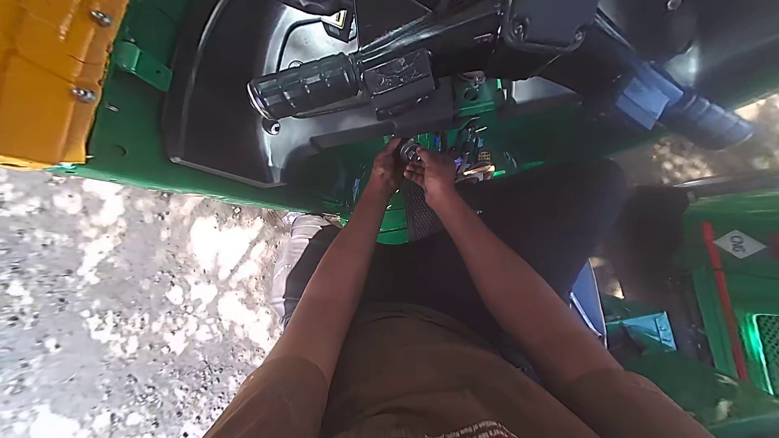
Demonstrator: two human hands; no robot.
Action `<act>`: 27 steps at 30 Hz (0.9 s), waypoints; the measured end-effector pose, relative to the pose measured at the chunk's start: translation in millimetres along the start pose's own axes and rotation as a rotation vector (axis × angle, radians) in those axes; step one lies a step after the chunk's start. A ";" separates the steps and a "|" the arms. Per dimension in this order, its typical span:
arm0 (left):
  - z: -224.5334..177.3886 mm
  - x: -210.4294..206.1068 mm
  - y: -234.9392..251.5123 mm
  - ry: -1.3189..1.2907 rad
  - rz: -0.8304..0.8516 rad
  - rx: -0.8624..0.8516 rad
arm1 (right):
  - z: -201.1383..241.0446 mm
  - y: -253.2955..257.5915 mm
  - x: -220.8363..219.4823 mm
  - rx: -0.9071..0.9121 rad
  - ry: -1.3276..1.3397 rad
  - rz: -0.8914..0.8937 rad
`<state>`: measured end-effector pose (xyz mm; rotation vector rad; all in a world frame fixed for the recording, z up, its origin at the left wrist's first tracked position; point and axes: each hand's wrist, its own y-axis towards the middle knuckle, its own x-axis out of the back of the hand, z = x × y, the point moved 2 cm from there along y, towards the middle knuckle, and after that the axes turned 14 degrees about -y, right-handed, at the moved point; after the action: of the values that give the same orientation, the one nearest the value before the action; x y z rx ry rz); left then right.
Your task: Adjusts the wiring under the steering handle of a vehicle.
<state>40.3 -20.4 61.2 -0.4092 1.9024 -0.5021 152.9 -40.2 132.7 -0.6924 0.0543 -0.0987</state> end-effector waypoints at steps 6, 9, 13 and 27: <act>2.2 -5.2 -2.9 -0.005 -0.019 0.022 | -3.3 2.5 0.8 0.137 0.038 -0.057; 3.6 -2.4 -2.3 0.015 0.015 0.007 | -0.3 -4.9 0.8 -0.075 0.013 -0.020; 2.2 -5.7 -5.4 0.058 0.001 -0.006 | 1.5 -6.0 -1.5 -0.103 -0.063 0.019; 0.9 2.8 -6.1 0.204 -0.088 -0.018 | -0.3 -4.3 -1.3 -0.111 -0.064 0.019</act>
<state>40.4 -27.1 61.9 -0.4698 2.0932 -0.6037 151.2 -43.5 135.3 -0.8057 0.0052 -0.0554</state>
